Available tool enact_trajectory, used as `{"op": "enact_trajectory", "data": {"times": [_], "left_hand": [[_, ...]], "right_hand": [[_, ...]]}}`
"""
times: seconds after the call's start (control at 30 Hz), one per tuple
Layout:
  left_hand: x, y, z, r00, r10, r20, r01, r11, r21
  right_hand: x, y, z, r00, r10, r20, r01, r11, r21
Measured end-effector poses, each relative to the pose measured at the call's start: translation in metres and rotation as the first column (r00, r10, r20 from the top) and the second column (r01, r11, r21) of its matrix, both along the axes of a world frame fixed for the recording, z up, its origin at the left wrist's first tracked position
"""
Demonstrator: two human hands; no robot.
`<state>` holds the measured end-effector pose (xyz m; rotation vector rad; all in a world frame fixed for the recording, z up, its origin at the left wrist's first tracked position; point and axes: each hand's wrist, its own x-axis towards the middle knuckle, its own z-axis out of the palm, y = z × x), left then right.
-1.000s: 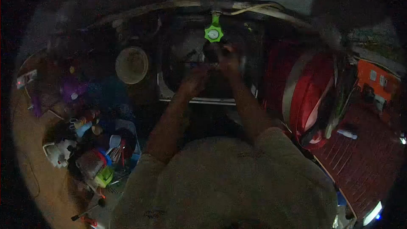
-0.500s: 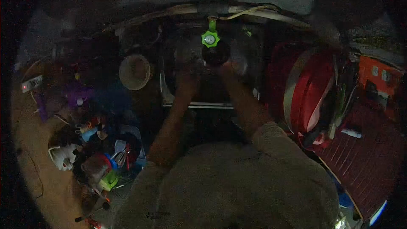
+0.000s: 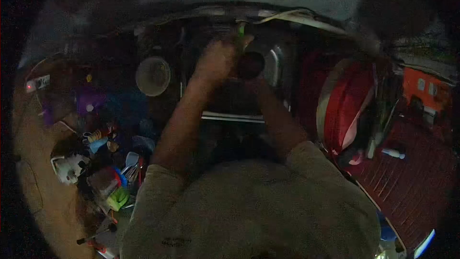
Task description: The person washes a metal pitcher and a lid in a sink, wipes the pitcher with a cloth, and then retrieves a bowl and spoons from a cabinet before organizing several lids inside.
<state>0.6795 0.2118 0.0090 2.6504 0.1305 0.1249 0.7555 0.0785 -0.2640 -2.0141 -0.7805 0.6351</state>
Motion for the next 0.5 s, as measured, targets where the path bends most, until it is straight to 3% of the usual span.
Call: {"op": "enact_trajectory", "data": {"times": [0.07,0.13,0.2,0.27,0.3,0.37,0.4,0.43,0.5], "left_hand": [[-0.012,-0.004,-0.007,0.997,-0.011,0.083,0.015,0.998,-0.054],[-0.037,-0.023,-0.027,0.931,0.338,0.137,-0.253,0.868,-0.427],[-0.052,-0.044,-0.076,0.852,0.421,-0.311,-0.501,0.484,-0.717],[-0.05,-0.073,-0.111,0.795,0.445,-0.412,-0.429,-0.069,-0.901],[-0.041,-0.081,-0.104,0.797,0.451,-0.402,-0.42,-0.063,-0.905],[-0.027,-0.091,-0.089,0.742,0.252,-0.622,-0.33,-0.669,-0.665],[-0.022,-0.089,-0.093,0.746,0.254,-0.615,-0.325,-0.668,-0.67],[-0.014,-0.087,-0.106,0.741,0.235,-0.629,-0.371,-0.637,-0.676],[-0.007,-0.086,-0.142,0.733,0.223,-0.643,-0.409,-0.611,-0.678]], "right_hand": [[-0.001,-0.012,0.008,0.999,-0.004,0.052,0.005,1.0,-0.027],[-0.004,-0.027,0.021,0.995,-0.016,0.102,0.022,0.998,-0.054],[-0.009,-0.039,0.031,0.992,-0.02,0.123,0.026,0.999,-0.043],[-0.016,-0.041,0.044,0.996,-0.047,0.08,0.045,0.999,0.018],[-0.018,-0.034,0.049,0.977,-0.11,-0.185,0.136,0.982,0.134],[-0.023,-0.022,0.056,0.734,-0.111,-0.67,0.375,0.889,0.264],[-0.023,-0.02,0.061,0.531,-0.05,-0.846,0.501,0.823,0.266],[-0.02,-0.024,0.074,0.537,-0.049,-0.842,0.498,0.824,0.27],[-0.012,-0.034,0.103,0.442,0.101,-0.891,0.727,0.542,0.422]]}}
